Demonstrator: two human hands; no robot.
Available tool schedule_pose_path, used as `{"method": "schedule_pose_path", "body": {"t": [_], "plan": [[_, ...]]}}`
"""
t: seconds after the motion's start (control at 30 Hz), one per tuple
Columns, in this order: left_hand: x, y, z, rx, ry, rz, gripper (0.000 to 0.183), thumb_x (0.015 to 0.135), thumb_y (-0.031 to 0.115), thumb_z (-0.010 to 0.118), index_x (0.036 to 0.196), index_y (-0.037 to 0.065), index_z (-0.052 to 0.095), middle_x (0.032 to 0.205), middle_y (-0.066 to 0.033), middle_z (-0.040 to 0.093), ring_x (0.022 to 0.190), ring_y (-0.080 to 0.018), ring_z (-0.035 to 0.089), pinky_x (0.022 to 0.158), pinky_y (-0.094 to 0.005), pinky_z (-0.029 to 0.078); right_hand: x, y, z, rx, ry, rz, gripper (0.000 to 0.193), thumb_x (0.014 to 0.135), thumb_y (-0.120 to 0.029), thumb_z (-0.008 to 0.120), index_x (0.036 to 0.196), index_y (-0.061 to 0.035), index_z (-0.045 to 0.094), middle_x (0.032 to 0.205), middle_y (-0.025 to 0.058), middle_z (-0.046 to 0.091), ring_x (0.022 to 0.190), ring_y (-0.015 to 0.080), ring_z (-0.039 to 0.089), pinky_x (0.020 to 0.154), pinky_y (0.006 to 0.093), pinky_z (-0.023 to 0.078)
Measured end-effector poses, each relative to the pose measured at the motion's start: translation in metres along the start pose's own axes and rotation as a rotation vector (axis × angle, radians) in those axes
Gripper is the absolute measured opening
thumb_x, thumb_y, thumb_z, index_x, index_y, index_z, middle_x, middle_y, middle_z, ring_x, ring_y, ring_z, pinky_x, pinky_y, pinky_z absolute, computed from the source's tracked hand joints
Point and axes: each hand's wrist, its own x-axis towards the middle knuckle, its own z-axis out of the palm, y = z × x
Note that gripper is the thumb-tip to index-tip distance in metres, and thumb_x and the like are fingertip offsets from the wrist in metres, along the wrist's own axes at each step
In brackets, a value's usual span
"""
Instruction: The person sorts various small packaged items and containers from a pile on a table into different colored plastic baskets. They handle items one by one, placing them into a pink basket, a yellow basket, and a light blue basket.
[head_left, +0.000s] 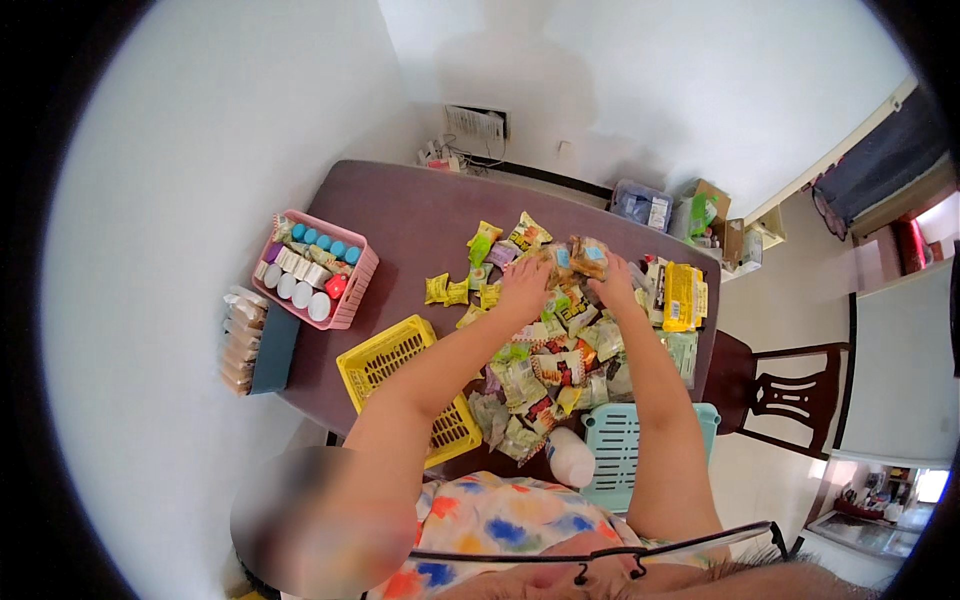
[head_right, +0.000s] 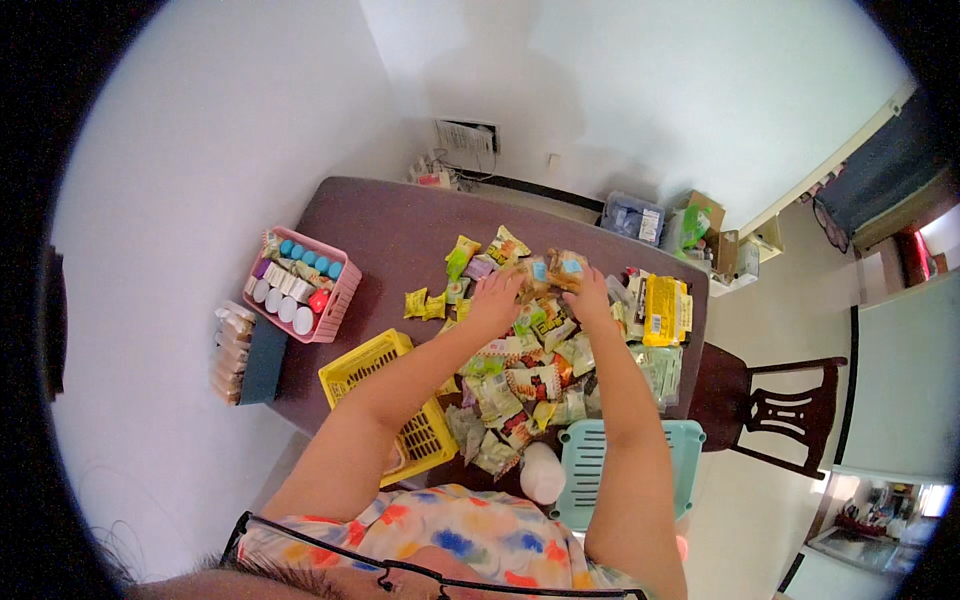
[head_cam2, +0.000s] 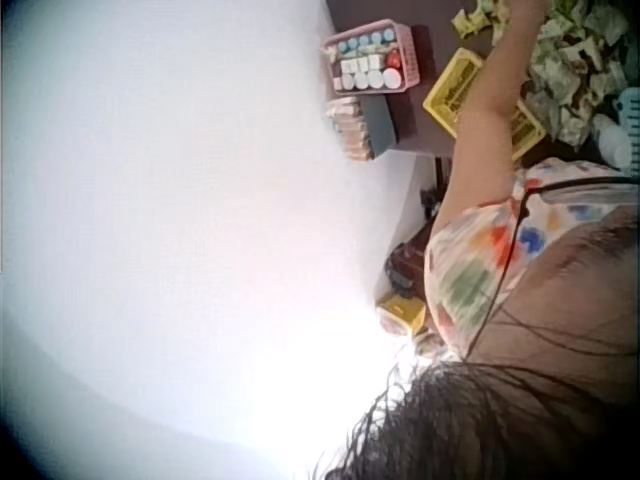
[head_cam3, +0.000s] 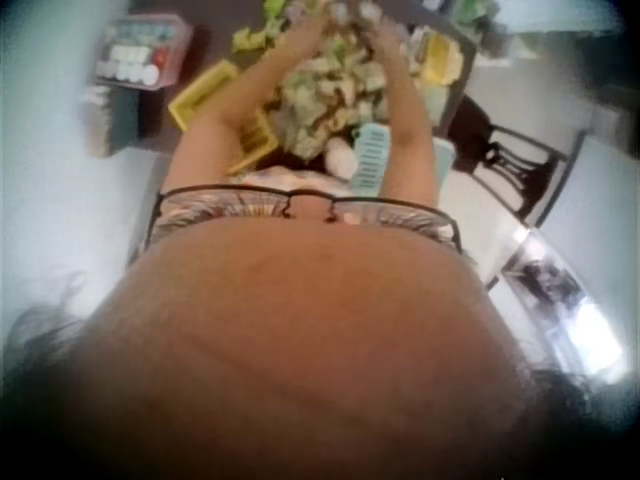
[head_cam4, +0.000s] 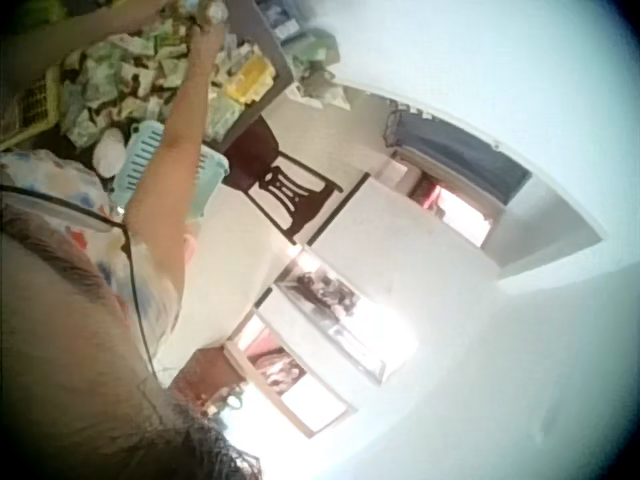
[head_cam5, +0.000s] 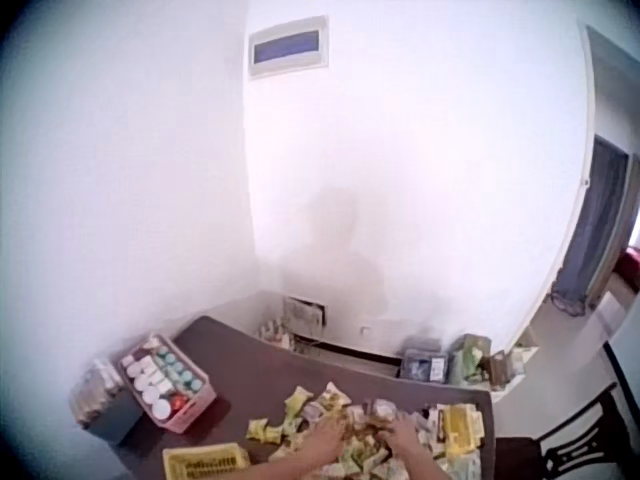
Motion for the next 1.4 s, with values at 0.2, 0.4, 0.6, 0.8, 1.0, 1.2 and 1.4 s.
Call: {"method": "schedule_pose_path", "body": {"t": [0.2, 0.4, 0.6, 0.8, 1.0, 1.2, 1.4], "plan": [[0.059, 0.013, 0.025, 0.103, -0.087, -0.047, 0.086, 0.075, 0.035, 0.076, 0.143, 0.011, 0.030, 0.143, -0.0175, 0.033, 0.134, -0.0349, 0.029, 0.108, -0.0490, 0.025, 0.044, 0.003, 0.025, -0.305, -0.053, -0.081, 0.090, 0.073, -0.024, 0.079, 0.146, -0.0173, 0.027, 0.151, 0.0147, 0.024, 0.139, 0.0323, 0.025, 0.108, 0.0512, 0.030], [0.081, 0.013, 0.036, 0.189, -0.179, -0.088, 0.093, 0.072, 0.038, 0.078, 0.146, 0.012, 0.027, 0.132, -0.0158, 0.042, 0.126, -0.0336, 0.037, 0.105, -0.0480, 0.027, 0.061, 0.019, 0.035, -0.294, -0.023, -0.136, 0.096, 0.066, -0.023, 0.083, 0.145, -0.0192, 0.028, 0.142, 0.0153, 0.033, 0.132, 0.0373, 0.031, 0.104, 0.0506, 0.034], [0.069, 0.008, 0.029, 0.054, 0.037, -0.087, 0.092, 0.072, 0.038, 0.078, 0.144, 0.010, 0.029, 0.124, -0.0155, 0.048, 0.118, -0.0319, 0.044, 0.103, -0.0479, 0.028, 0.037, 0.002, 0.021, -0.097, 0.209, -0.195, 0.098, 0.061, -0.020, 0.086, 0.143, -0.0160, 0.032, 0.127, 0.0171, 0.042, 0.121, 0.0387, 0.038, 0.099, 0.0492, 0.036], [0.002, 0.016, -0.036, -0.114, 0.311, -0.107, 0.095, 0.067, 0.036, 0.080, 0.143, 0.008, 0.030, 0.125, -0.0127, 0.049, 0.120, -0.0301, 0.043, 0.102, -0.0451, 0.029, -0.022, -0.050, -0.033, 0.036, 0.308, -0.306, 0.096, 0.061, -0.021, 0.086, 0.142, -0.0125, 0.034, 0.127, 0.0172, 0.041, 0.120, 0.0378, 0.038, 0.099, 0.0467, 0.037], [-0.103, 0.012, -0.092, -0.229, 0.316, -0.219, 0.097, 0.068, 0.035, 0.081, 0.144, 0.009, 0.027, 0.127, -0.0131, 0.048, 0.123, -0.0307, 0.041, 0.103, -0.0472, 0.027, -0.101, -0.122, -0.065, 0.192, 0.099, -0.356, 0.095, 0.064, -0.023, 0.085, 0.143, -0.0121, 0.033, 0.129, 0.0169, 0.040, 0.121, 0.0341, 0.040, 0.100, 0.0438, 0.037], [-0.206, -0.014, -0.109, -0.598, 0.333, -0.409, 0.101, 0.065, 0.032, 0.082, 0.145, 0.006, 0.025, 0.122, -0.0166, 0.053, 0.114, -0.0333, 0.050, 0.099, -0.0476, 0.033, -0.178, -0.220, -0.083, 0.862, -0.366, 0.078, 0.083, 0.074, -0.017, 0.080, 0.142, -0.0103, 0.033, 0.129, 0.0108, 0.049, 0.117, 0.0222, 0.050, 0.096, 0.0358, 0.042], [-0.289, -0.039, -0.120, -1.678, 0.250, -0.654, 0.073, 0.089, 0.036, 0.064, 0.146, 0.017, 0.022, 0.131, -0.0100, 0.049, 0.114, -0.0233, 0.052, 0.094, -0.0396, 0.043, -0.229, -0.258, -0.036, 1.176, -0.498, 0.104, 0.060, 0.087, -0.017, 0.067, 0.137, -0.0044, 0.036, 0.126, 0.0084, 0.053, 0.110, 0.0201, 0.056, 0.093, 0.0350, 0.047]]}}
